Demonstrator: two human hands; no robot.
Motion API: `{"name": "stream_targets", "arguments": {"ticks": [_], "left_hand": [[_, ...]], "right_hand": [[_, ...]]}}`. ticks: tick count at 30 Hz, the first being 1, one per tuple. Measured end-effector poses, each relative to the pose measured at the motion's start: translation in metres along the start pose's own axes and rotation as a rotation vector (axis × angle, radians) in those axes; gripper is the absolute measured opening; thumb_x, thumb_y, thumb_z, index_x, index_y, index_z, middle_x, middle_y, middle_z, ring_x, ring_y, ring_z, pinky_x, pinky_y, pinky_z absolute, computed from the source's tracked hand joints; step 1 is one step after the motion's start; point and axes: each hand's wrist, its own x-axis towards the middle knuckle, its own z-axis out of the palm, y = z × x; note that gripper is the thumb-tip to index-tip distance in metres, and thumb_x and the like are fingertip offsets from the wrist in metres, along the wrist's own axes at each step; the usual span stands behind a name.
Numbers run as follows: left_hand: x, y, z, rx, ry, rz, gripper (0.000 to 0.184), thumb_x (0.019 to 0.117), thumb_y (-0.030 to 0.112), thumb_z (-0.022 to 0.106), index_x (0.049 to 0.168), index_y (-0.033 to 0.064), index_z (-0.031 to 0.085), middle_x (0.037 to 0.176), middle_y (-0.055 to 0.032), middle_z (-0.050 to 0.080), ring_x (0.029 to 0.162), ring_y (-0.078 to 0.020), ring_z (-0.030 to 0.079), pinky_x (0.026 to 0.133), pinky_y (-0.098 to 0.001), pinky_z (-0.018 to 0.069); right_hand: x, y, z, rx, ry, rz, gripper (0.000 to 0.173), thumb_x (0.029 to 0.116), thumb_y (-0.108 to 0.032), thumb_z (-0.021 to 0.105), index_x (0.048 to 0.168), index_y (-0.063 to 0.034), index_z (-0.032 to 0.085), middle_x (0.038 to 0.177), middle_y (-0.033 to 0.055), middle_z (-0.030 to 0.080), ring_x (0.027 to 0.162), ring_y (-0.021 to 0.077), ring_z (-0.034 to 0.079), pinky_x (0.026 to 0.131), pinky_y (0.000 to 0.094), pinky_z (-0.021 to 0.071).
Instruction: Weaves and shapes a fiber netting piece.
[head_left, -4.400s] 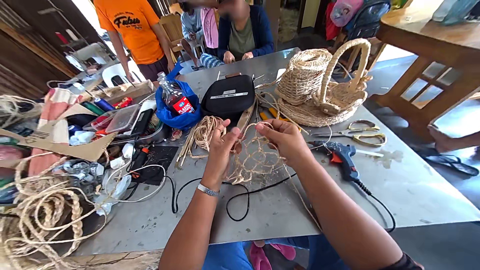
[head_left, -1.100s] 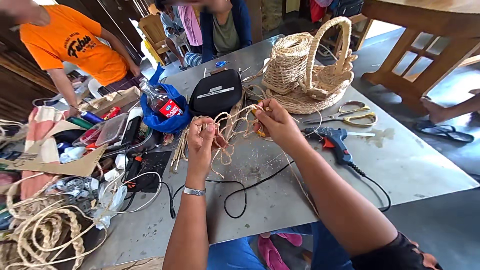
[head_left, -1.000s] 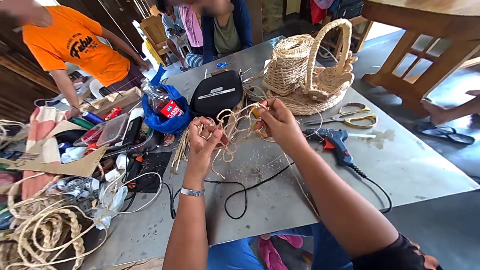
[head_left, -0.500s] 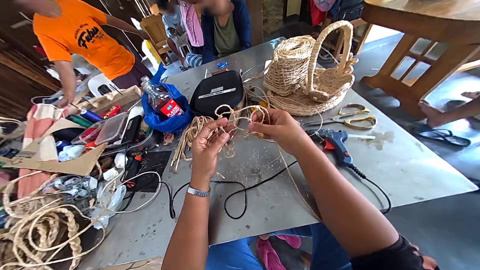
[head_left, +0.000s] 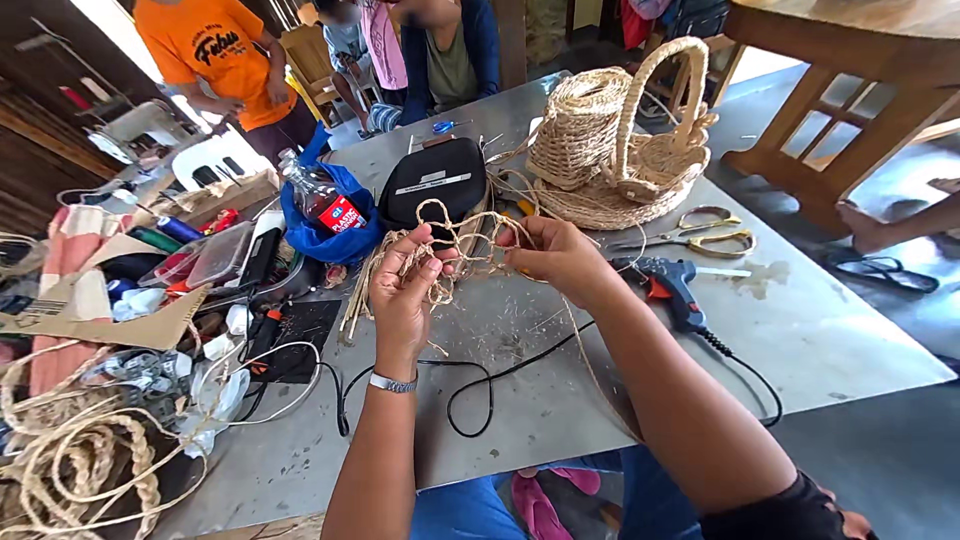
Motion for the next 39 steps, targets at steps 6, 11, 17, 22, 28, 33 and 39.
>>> {"name": "stream_targets", "arguments": {"ticks": [6,11,17,22,28,33,39], "left_hand": [[0.0,-0.005,0.0,0.079,-0.015,-0.002,0.039,0.0994,-0.002,0.057,0.136,0.0093,0.061,0.134,-0.0091,0.062,0.106,-0.0212,0.068,0.09,-0.0376,0.0594],[-0.001,-0.008,0.003,0.122,0.037,-0.039,0.041,0.099,-0.002,0.058,0.139,0.0093,0.059,0.141,-0.0076,0.058,0.109,-0.0214,0.068,0.091,-0.0388,0.0599],[0.0,-0.006,0.004,0.032,0.104,-0.05,0.045,0.0993,-0.003,0.057,0.143,0.0085,0.056,0.133,-0.0085,0.06,0.105,-0.0212,0.068,0.091,-0.038,0.0594],[-0.003,-0.01,0.002,0.642,0.093,0.101,0.041,0.0956,0.02,0.069,0.136,0.0163,0.062,0.147,-0.0069,0.047,0.13,-0.0208,0.051,0.1,-0.0386,0.0532],[-0.008,-0.01,0.016,1.244,0.093,0.493,0.029,0.1004,0.047,0.059,0.12,0.0321,0.073,0.159,-0.0124,0.037,0.151,-0.0378,0.02,0.117,-0.0639,0.016],[-0.009,-0.016,0.016,1.358,-0.001,0.452,0.032,0.1014,0.045,0.056,0.129,0.0373,0.07,0.167,-0.0115,0.026,0.155,-0.0417,0.008,0.117,-0.0717,0.0045],[-0.011,-0.016,0.02,1.277,-0.027,0.403,0.027,0.1035,0.044,0.053,0.109,0.0243,0.071,0.166,-0.0092,0.028,0.156,-0.0392,0.005,0.118,-0.0722,-0.0011]], "right_hand": [[0.003,0.005,-0.001,0.08,0.089,0.042,0.01,0.0941,-0.011,0.067,0.102,-0.0075,0.074,0.078,-0.0025,0.065,0.055,0.0022,0.045,0.051,0.0205,0.0374],[-0.005,0.002,0.003,0.281,0.033,0.028,0.014,0.1026,-0.016,0.054,0.103,-0.0126,0.068,0.067,-0.006,0.049,0.05,0.0014,0.037,0.047,0.0164,0.0329],[-0.005,0.001,0.004,0.28,-0.098,-0.001,0.015,0.0981,-0.014,0.053,0.093,-0.0118,0.067,0.063,-0.0066,0.046,0.05,0.001,0.037,0.047,0.0164,0.0315],[-0.006,0.003,0.003,0.195,-0.095,-0.025,0.013,0.0988,-0.016,0.056,0.095,-0.0121,0.069,0.065,-0.0057,0.049,0.05,0.0014,0.037,0.047,0.0174,0.0312],[-0.009,0.004,0.006,0.05,-0.094,-0.045,0.01,0.0982,-0.016,0.063,0.1,-0.0107,0.071,0.073,-0.0009,0.06,0.052,0.0035,0.042,0.046,0.0183,0.0317],[-0.009,0.002,0.007,-0.026,-0.1,-0.065,0.008,0.0946,-0.014,0.067,0.098,-0.0104,0.073,0.078,0.0001,0.062,0.057,0.0067,0.045,0.05,0.0218,0.0349],[-0.008,0.003,0.007,-0.075,-0.105,-0.102,0.009,0.0938,-0.012,0.066,0.095,-0.0117,0.075,0.086,-0.0006,0.065,0.059,0.0065,0.046,0.05,0.0221,0.0343]]}}
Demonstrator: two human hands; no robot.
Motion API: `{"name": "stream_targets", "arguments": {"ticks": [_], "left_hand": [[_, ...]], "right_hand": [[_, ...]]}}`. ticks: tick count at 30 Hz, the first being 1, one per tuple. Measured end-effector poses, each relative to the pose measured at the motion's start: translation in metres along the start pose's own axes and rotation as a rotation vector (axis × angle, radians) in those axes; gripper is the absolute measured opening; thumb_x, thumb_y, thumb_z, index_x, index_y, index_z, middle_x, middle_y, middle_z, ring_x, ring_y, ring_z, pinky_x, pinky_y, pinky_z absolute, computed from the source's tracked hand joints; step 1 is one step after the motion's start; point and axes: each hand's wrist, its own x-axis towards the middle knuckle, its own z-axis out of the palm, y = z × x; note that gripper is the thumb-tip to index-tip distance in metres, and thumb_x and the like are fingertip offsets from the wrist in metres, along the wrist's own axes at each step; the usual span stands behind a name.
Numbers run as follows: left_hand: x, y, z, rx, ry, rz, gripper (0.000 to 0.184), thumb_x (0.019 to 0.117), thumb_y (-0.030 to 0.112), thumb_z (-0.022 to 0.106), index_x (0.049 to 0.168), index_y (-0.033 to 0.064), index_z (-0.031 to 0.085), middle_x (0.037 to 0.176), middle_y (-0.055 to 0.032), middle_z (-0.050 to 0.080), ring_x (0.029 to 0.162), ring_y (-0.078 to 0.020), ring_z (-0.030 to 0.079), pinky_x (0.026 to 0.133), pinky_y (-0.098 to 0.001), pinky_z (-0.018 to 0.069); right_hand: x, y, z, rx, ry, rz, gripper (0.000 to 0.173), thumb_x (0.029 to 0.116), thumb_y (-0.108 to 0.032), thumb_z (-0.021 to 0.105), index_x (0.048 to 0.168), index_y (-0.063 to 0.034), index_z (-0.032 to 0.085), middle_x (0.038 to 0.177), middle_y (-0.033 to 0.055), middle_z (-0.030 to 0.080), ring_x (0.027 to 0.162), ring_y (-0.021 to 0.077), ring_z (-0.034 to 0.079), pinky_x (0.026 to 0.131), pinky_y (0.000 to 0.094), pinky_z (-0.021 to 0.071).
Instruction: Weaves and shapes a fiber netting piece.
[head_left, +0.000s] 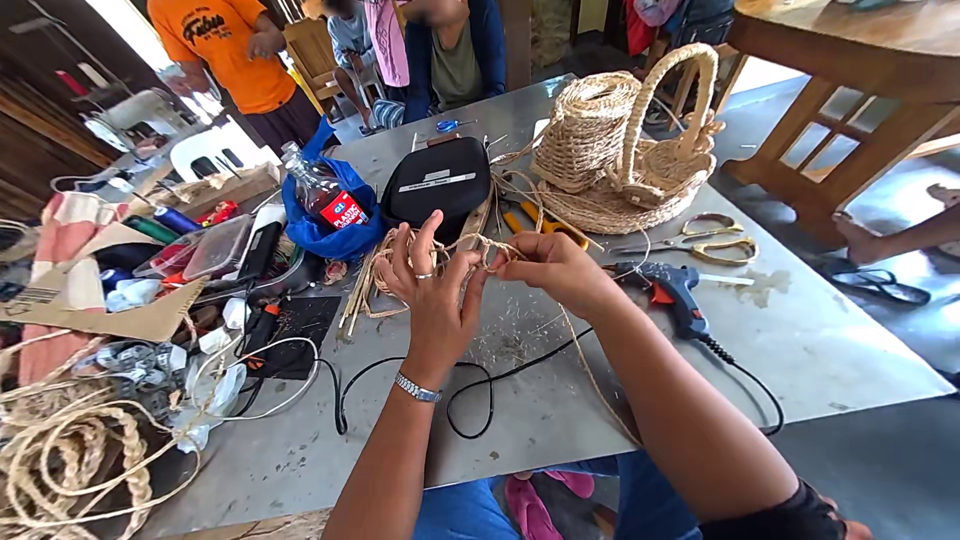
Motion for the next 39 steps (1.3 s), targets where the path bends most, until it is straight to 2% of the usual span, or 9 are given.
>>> {"name": "stream_targets", "arguments": {"ticks": [5,9,13,18,20,23,27,32,39], "left_hand": [[-0.001,0.002,0.001,-0.174,-0.047,-0.07,0.028,0.1036,0.043,0.053,0.106,0.0223,0.072,0.167,-0.0056,0.026,0.157,-0.0356,0.002,0.12,-0.069,-0.0017],[0.0,0.003,-0.002,-0.305,-0.101,-0.131,0.029,0.1025,0.043,0.054,0.103,0.0219,0.074,0.167,-0.002,0.025,0.157,-0.0339,0.0,0.123,-0.0643,-0.0002],[0.0,0.004,-0.001,-0.382,-0.117,-0.164,0.028,0.1026,0.039,0.055,0.102,0.0183,0.073,0.164,-0.003,0.029,0.157,-0.0327,0.004,0.124,-0.061,0.0048],[0.003,0.0,-0.005,-0.472,-0.116,-0.185,0.026,0.0994,0.034,0.056,0.1,0.0141,0.074,0.163,-0.0046,0.032,0.155,-0.0312,0.013,0.124,-0.0565,0.0139],[0.002,0.0,-0.007,-0.478,-0.15,-0.199,0.029,0.0993,0.034,0.052,0.096,0.0157,0.075,0.164,-0.0043,0.032,0.156,-0.0322,0.011,0.124,-0.0563,0.0125],[0.002,-0.001,-0.007,-0.483,-0.174,-0.189,0.03,0.0996,0.035,0.054,0.089,0.0166,0.075,0.163,-0.0035,0.036,0.156,-0.0326,0.011,0.124,-0.0569,0.0117],[0.002,0.001,-0.005,-0.487,-0.213,-0.212,0.03,0.1015,0.037,0.054,0.09,0.0166,0.073,0.161,-0.0024,0.037,0.156,-0.0325,0.011,0.123,-0.0591,0.0114],[0.0,0.003,-0.002,-0.431,-0.175,-0.199,0.031,0.1042,0.038,0.05,0.092,0.0167,0.069,0.163,-0.0053,0.03,0.156,-0.034,0.007,0.121,-0.0637,0.0093],[-0.002,0.008,0.005,-0.373,-0.131,-0.201,0.033,0.1058,0.036,0.046,0.092,0.0131,0.067,0.162,-0.01,0.029,0.154,-0.034,0.013,0.119,-0.0645,0.0137]], "right_hand": [[0.001,0.0,-0.005,-0.087,-0.027,-0.049,0.01,0.0919,-0.012,0.065,0.091,-0.0126,0.075,0.104,-0.0009,0.067,0.071,0.0076,0.054,0.057,0.0246,0.0434],[0.001,-0.001,-0.007,-0.095,-0.056,-0.092,0.009,0.0907,-0.012,0.065,0.089,-0.0117,0.074,0.105,-0.0002,0.068,0.074,0.0076,0.057,0.06,0.0241,0.0466],[0.004,0.001,-0.011,-0.111,-0.085,-0.152,0.007,0.0907,-0.013,0.067,0.091,-0.0114,0.074,0.106,0.0,0.067,0.081,0.006,0.06,0.066,0.022,0.0499],[-0.001,-0.005,-0.003,-0.084,-0.07,-0.104,0.008,0.0929,-0.013,0.069,0.098,-0.0087,0.073,0.107,0.0029,0.066,0.074,0.0084,0.059,0.062,0.0232,0.0506],[-0.001,-0.005,-0.002,-0.09,-0.075,-0.113,0.008,0.0922,-0.015,0.073,0.097,-0.009,0.073,0.106,0.0027,0.067,0.072,0.0075,0.058,0.06,0.0223,0.0494],[0.0,-0.004,-0.002,-0.113,-0.068,-0.137,0.008,0.0906,-0.014,0.075,0.095,-0.0086,0.073,0.105,0.0026,0.065,0.069,0.0062,0.054,0.058,0.0206,0.0462],[0.0,-0.003,-0.001,-0.089,-0.062,-0.138,0.006,0.0876,-0.008,0.076,0.092,-0.0069,0.071,0.102,0.0042,0.065,0.074,0.0083,0.058,0.061,0.0219,0.0498],[0.0,-0.003,0.0,-0.082,-0.082,-0.171,0.005,0.0862,-0.007,0.073,0.085,-0.0083,0.068,0.1,0.0036,0.063,0.074,0.0079,0.056,0.06,0.0209,0.0467],[0.002,0.002,0.001,-0.044,-0.123,-0.175,0.002,0.087,-0.005,0.07,0.088,-0.0061,0.069,0.099,0.0042,0.065,0.072,0.0079,0.056,0.059,0.0213,0.0476]]}}
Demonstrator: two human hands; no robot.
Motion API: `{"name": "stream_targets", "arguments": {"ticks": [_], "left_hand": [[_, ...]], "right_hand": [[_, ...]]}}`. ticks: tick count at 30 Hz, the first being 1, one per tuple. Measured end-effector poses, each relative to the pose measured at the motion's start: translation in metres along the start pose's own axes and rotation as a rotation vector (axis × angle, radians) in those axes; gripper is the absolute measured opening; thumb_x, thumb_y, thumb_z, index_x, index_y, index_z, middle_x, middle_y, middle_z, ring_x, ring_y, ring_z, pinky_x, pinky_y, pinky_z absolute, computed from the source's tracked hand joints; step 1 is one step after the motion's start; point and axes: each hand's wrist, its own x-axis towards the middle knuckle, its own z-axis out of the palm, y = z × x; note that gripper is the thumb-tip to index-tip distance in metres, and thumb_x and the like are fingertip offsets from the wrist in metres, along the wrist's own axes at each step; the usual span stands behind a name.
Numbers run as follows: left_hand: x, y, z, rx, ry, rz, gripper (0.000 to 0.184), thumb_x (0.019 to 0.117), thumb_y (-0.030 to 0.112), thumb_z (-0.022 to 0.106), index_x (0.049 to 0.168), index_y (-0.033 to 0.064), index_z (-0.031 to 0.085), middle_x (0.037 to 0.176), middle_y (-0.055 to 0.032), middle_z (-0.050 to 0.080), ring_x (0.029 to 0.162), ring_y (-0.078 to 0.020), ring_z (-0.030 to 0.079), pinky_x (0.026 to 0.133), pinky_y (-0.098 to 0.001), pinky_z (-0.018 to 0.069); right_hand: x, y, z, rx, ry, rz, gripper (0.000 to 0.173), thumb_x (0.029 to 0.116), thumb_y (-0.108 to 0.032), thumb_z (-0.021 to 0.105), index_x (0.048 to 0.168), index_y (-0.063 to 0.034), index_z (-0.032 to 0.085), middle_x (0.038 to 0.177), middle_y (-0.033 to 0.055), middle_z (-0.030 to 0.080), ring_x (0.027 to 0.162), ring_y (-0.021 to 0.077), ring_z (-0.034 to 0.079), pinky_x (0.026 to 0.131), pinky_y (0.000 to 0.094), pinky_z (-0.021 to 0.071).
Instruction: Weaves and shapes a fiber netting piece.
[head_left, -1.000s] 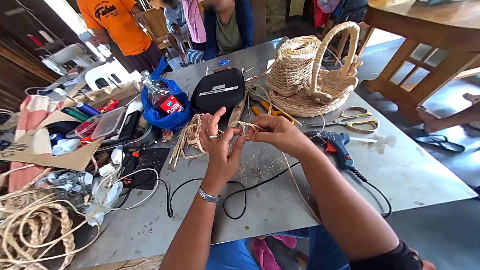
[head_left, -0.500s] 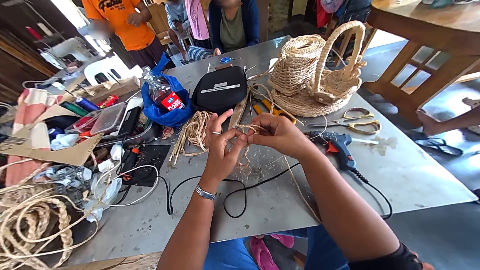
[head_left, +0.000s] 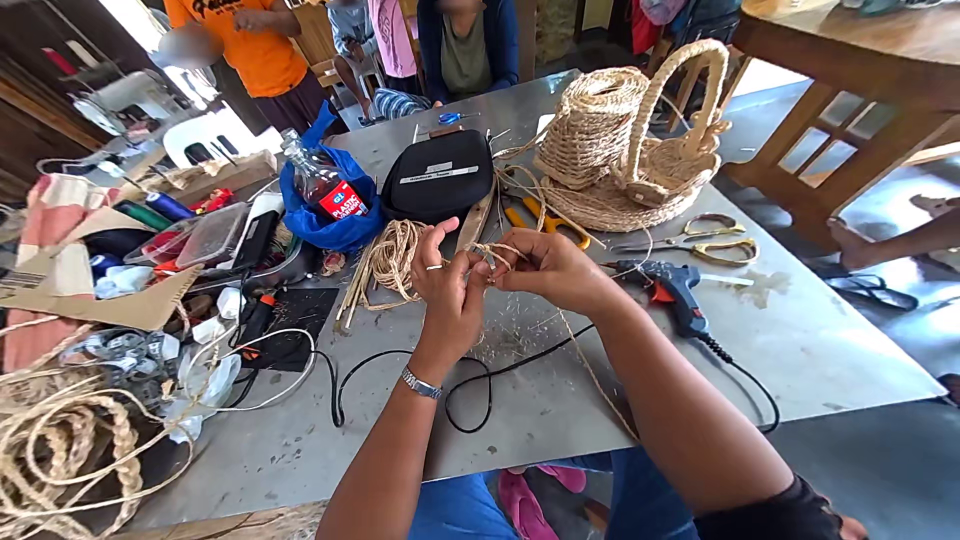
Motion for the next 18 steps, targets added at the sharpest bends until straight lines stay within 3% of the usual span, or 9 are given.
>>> {"name": "stream_targets", "arguments": {"ticks": [3,4,6,7,10,13,16,18], "left_hand": [[0.003,-0.007,-0.007,-0.029,0.005,-0.016,0.036,0.1067,0.036,0.046,0.099,0.0108,0.071,0.153,-0.0059,0.046,0.152,-0.0291,0.025,0.121,-0.0613,0.0162],[0.004,-0.009,-0.01,-0.072,0.007,-0.042,0.035,0.1066,0.036,0.048,0.102,0.0093,0.071,0.148,-0.0055,0.051,0.148,-0.0254,0.032,0.121,-0.0574,0.0201],[0.005,-0.008,-0.016,-0.19,0.014,-0.111,0.033,0.106,0.034,0.052,0.103,0.0067,0.07,0.138,-0.0063,0.058,0.137,-0.0187,0.047,0.115,-0.0449,0.0372],[0.006,-0.007,-0.018,-0.237,0.008,-0.145,0.031,0.106,0.032,0.053,0.104,0.0065,0.07,0.133,-0.0062,0.061,0.13,-0.0162,0.053,0.108,-0.0397,0.0454],[0.007,-0.006,-0.022,-0.317,-0.015,-0.175,0.029,0.1064,0.029,0.054,0.105,0.0058,0.07,0.12,-0.0056,0.065,0.113,-0.0138,0.061,0.096,-0.0355,0.0516],[0.007,-0.007,-0.021,-0.235,0.017,-0.12,0.028,0.105,0.032,0.056,0.104,0.0081,0.071,0.114,-0.0031,0.066,0.111,-0.0133,0.06,0.099,-0.0402,0.0478],[0.007,-0.009,-0.018,-0.045,0.066,-0.024,0.028,0.1036,0.036,0.058,0.105,0.0119,0.073,0.107,-0.0019,0.067,0.111,-0.0157,0.06,0.112,-0.0643,0.0266],[0.007,-0.01,-0.017,0.022,0.088,0.034,0.025,0.1032,0.033,0.06,0.102,0.0119,0.073,0.096,-0.0002,0.068,0.101,-0.014,0.063,0.112,-0.0649,0.025]], "right_hand": [[-0.003,-0.001,-0.003,0.099,-0.007,0.102,0.013,0.0918,-0.011,0.074,0.104,-0.0064,0.071,0.089,0.0028,0.067,0.065,0.0071,0.054,0.056,0.0213,0.0458],[-0.003,-0.003,-0.003,0.14,-0.008,0.148,0.019,0.0927,-0.015,0.074,0.111,-0.0082,0.071,0.086,0.0017,0.066,0.06,0.0054,0.05,0.052,0.0197,0.0407],[-0.003,-0.004,-0.005,0.197,-0.031,0.225,0.026,0.0964,-0.022,0.069,0.121,-0.0125,0.068,0.094,-0.001,0.069,0.061,0.0021,0.05,0.051,0.017,0.0382],[-0.001,-0.004,-0.006,0.227,-0.024,0.24,0.024,0.0996,-0.021,0.065,0.122,-0.0115,0.067,0.093,-0.0018,0.068,0.058,0.0012,0.047,0.05,0.0163,0.036],[0.0,-0.002,-0.01,0.334,-0.011,0.269,0.023,0.1069,-0.02,0.052,0.121,-0.0073,0.065,0.096,0.0005,0.072,0.054,-0.0009,0.046,0.048,0.0151,0.0362],[0.0,-0.001,-0.012,0.35,-0.008,0.277,0.018,0.1048,-0.018,0.057,0.115,-0.0072,0.067,0.095,0.0014,0.073,0.054,-0.001,0.047,0.048,0.0147,0.0365],[0.0,-0.001,-0.01,0.299,0.032,0.273,0.011,0.1004,-0.016,0.064,0.108,-0.0079,0.067,0.091,0.001,0.073,0.053,-0.0009,0.047,0.046,0.0149,0.0346],[0.001,0.001,-0.01,0.272,0.071,0.264,0.01,0.1013,-0.016,0.063,0.107,-0.0086,0.066,0.09,0.0006,0.072,0.052,-0.001,0.046,0.045,0.0148,0.0327]]}}
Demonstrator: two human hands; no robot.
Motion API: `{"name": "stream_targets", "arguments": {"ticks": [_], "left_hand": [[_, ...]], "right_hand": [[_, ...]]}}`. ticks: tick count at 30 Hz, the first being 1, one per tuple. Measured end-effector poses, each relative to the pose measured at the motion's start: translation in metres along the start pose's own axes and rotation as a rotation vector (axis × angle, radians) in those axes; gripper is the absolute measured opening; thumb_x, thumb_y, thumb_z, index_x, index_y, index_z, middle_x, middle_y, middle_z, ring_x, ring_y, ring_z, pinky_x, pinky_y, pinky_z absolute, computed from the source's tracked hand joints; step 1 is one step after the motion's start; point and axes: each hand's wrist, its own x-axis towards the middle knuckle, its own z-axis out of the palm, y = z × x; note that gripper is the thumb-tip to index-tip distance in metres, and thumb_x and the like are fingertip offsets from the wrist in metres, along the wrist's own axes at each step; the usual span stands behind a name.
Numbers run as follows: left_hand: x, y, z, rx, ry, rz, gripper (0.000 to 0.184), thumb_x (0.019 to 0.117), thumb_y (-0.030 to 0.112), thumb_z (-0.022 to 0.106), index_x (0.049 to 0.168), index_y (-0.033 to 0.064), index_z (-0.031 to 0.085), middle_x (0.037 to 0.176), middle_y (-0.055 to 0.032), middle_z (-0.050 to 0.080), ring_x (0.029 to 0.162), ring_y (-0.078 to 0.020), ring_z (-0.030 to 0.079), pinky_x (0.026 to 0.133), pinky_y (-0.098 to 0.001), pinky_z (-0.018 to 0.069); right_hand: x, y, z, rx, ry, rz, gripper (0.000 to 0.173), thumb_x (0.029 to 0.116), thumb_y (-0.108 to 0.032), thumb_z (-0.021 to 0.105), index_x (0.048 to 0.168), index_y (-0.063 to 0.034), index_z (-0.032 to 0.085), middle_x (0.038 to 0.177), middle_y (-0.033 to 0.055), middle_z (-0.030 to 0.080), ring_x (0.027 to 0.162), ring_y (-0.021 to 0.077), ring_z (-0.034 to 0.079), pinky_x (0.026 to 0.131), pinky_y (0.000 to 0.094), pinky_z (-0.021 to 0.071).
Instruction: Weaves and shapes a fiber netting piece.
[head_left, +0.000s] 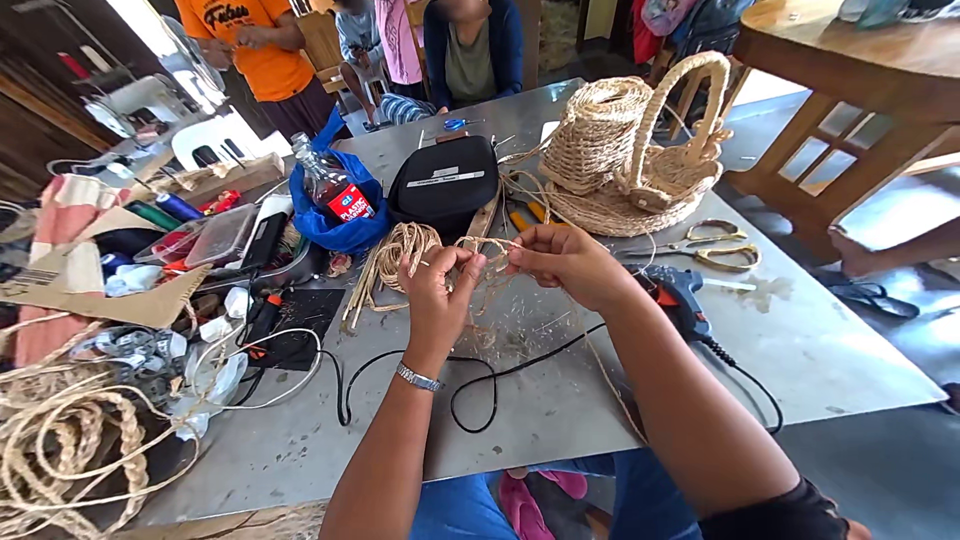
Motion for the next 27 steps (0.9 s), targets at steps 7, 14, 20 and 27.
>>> {"name": "stream_targets", "arguments": {"ticks": [7,14,20,27], "left_hand": [[0.003,-0.01,-0.005,-0.238,-0.117,-0.099,0.028,0.1014,0.025,0.063,0.12,0.0043,0.067,0.088,-0.0043,0.064,0.072,-0.0102,0.06,0.067,-0.0267,0.053],[0.008,-0.02,-0.012,-0.157,-0.15,-0.099,0.043,0.094,0.018,0.067,0.134,0.0064,0.058,0.096,-0.006,0.058,0.074,-0.0124,0.052,0.063,-0.0267,0.0436],[0.005,-0.012,-0.01,-0.127,-0.107,-0.03,0.041,0.1,0.031,0.061,0.133,0.0068,0.06,0.114,-0.0061,0.061,0.085,-0.0107,0.055,0.071,-0.0251,0.047],[0.0,0.001,0.002,-0.125,-0.072,0.006,0.056,0.0938,0.035,0.073,0.138,0.0057,0.054,0.116,-0.0091,0.06,0.088,-0.0122,0.057,0.075,-0.0269,0.0502]], "right_hand": [[0.017,-0.008,0.005,0.024,0.155,0.114,0.015,0.1035,-0.015,0.061,0.112,-0.0041,0.064,0.086,0.0018,0.072,0.048,-0.0003,0.042,0.044,0.0165,0.0328],[0.024,-0.018,0.004,-0.363,0.082,0.06,0.024,0.1035,-0.028,0.063,0.106,-0.0052,0.069,0.088,0.0013,0.075,0.067,0.0039,0.063,0.06,0.0228,0.0489],[0.01,-0.012,0.007,-0.261,0.209,-0.076,0.022,0.1017,-0.024,0.065,0.106,-0.0036,0.07,0.086,0.0025,0.075,0.08,0.0099,0.073,0.077,0.0298,0.0606],[-0.001,-0.007,0.001,-0.072,0.172,-0.033,0.019,0.1035,-0.031,0.059,0.104,-0.0138,0.068,0.097,-0.0034,0.069,0.082,0.0049,0.06,0.076,0.0256,0.0487]]}}
